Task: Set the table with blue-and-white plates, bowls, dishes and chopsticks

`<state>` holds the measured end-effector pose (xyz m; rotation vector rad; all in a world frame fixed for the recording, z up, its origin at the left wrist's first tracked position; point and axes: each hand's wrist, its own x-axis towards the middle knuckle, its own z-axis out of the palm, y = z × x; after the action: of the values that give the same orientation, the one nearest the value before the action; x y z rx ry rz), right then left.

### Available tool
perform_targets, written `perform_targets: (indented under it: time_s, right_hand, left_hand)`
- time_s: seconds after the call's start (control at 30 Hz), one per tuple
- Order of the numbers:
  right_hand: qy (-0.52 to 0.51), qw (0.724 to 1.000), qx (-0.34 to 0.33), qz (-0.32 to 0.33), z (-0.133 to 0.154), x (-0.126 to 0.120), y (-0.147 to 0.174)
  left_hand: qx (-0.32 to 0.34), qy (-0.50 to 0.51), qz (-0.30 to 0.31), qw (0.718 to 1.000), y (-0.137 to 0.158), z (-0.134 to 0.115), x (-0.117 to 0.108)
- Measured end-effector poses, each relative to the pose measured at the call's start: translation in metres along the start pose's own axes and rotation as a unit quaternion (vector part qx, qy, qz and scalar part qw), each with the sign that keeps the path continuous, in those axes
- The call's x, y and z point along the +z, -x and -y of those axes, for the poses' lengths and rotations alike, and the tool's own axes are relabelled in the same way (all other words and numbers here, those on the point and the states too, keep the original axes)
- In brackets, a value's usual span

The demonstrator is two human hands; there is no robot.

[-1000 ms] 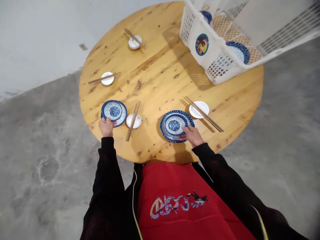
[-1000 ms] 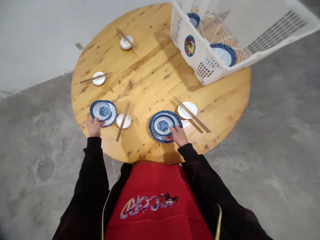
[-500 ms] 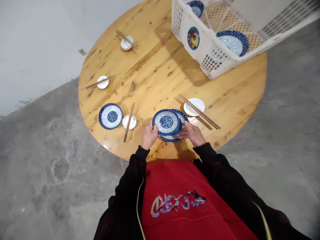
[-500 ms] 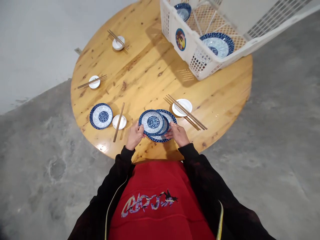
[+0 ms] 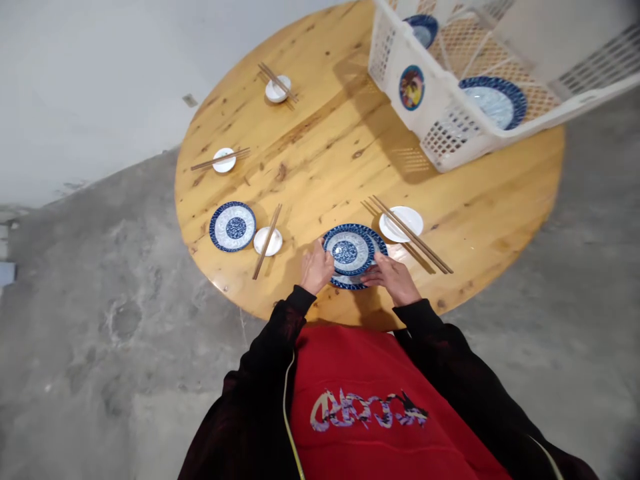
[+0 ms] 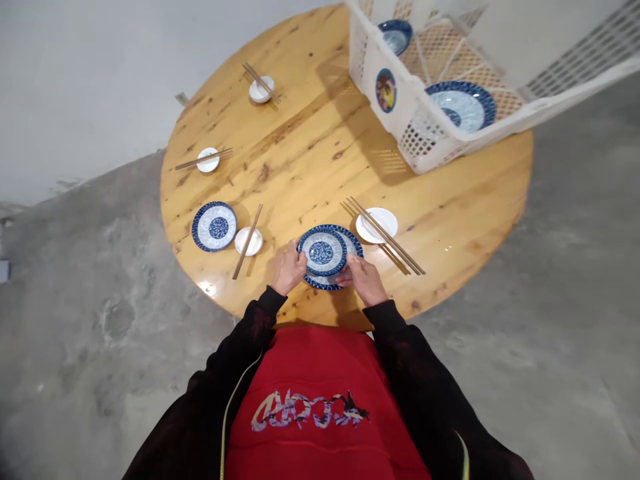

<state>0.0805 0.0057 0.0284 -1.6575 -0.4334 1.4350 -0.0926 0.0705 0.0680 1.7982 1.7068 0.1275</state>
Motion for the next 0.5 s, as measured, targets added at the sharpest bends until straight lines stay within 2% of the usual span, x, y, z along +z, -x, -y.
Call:
perform_targets:
  time_s: [0.13,0.5]
  right_hand:
    - [0.009,1.0,-0.008,0.011,-0.0028,0.0004,-0.0035]
    - [0.081,0.995,-0.042,0.027,-0.0013,0.0066,-0.0105]
  left_hand:
    - [0.016,-0.05,0.025,0.998,-0.001,0.0023,0.0045]
    - [-0.006,-0.078,0.053,0.996,-0.0026,0.0021,0.0016]
